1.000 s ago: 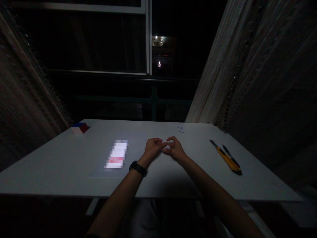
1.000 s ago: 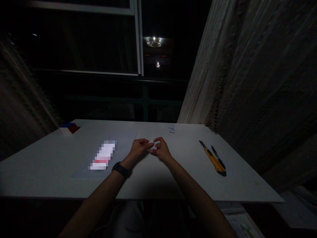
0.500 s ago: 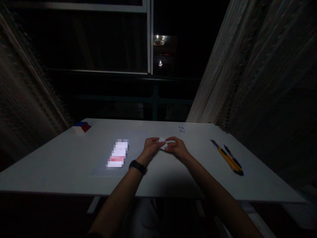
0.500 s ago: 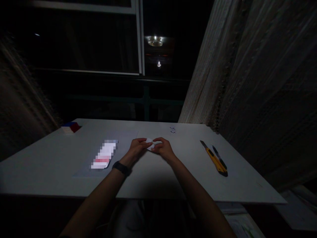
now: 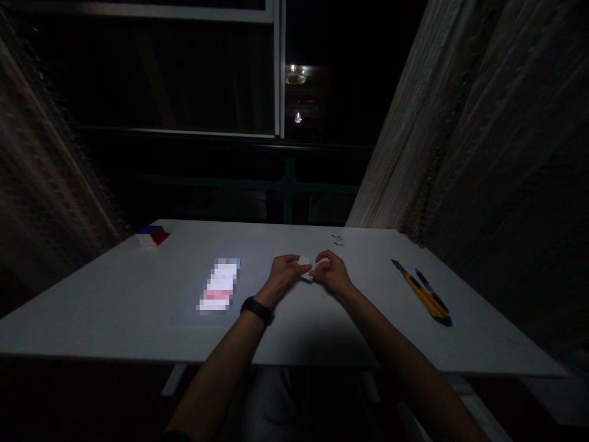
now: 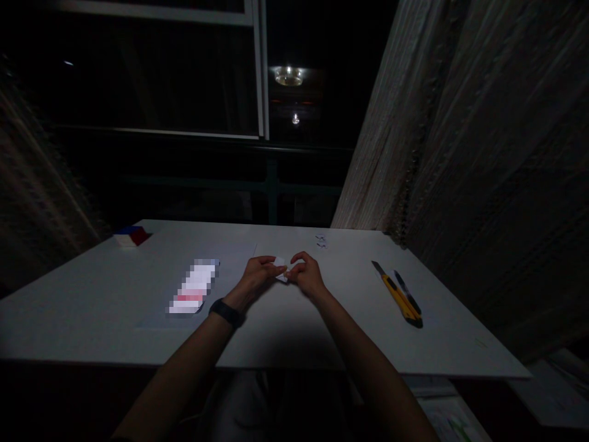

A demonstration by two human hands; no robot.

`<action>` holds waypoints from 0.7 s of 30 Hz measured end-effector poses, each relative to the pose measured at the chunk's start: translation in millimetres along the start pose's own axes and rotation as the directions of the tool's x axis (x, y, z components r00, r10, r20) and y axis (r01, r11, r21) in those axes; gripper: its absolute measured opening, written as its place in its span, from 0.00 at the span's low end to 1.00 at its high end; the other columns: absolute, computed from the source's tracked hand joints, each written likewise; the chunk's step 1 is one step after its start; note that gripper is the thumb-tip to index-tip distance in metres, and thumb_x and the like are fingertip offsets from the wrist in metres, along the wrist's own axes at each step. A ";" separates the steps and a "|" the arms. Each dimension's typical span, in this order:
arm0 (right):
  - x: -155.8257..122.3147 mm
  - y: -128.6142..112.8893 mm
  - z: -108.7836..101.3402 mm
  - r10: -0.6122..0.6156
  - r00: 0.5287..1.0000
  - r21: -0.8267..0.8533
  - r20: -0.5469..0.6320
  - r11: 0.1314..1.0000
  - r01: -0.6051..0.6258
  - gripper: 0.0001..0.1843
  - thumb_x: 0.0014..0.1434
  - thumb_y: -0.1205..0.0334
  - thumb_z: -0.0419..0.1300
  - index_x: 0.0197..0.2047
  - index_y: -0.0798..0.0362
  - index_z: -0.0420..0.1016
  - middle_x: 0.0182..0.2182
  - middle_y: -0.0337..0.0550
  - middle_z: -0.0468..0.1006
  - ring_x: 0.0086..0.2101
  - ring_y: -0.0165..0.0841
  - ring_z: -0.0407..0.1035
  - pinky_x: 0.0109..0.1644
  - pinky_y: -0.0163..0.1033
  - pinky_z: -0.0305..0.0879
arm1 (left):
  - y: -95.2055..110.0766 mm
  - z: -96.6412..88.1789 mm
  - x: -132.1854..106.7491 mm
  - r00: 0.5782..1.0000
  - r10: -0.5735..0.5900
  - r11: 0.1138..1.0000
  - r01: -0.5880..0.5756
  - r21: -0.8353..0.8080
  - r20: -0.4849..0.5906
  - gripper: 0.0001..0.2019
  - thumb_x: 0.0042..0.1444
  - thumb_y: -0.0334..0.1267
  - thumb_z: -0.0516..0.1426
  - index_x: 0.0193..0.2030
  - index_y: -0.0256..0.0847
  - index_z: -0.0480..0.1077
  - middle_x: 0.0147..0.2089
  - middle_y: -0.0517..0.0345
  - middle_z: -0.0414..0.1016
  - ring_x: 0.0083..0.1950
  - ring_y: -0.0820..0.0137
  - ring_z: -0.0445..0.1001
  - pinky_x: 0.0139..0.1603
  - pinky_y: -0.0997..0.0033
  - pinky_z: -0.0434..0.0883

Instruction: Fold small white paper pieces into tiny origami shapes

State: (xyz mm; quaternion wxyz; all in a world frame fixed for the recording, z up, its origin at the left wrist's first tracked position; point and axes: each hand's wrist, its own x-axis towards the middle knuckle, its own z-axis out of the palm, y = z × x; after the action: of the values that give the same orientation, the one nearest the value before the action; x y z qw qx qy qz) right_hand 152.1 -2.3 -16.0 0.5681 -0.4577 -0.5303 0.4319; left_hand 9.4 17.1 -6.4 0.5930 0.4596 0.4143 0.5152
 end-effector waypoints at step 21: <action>3.8 3.5 -2.6 -0.044 0.999 0.018 -0.008 0.999 0.044 0.27 0.30 0.57 0.70 0.32 0.50 0.61 0.13 0.26 0.65 0.15 0.25 0.60 0.20 0.31 0.57 | -6.0 -4.9 8.1 0.984 0.118 0.982 -0.135 0.131 0.131 0.18 0.36 0.46 0.64 0.28 0.30 0.75 0.23 0.52 0.73 0.23 0.73 0.69 0.25 0.75 0.62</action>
State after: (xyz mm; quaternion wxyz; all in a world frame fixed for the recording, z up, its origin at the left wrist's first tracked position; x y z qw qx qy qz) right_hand 154.9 2.0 -18.7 0.5835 -0.4423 -0.5343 0.4224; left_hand 7.1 25.5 -13.5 0.5495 0.5562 0.3821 0.4926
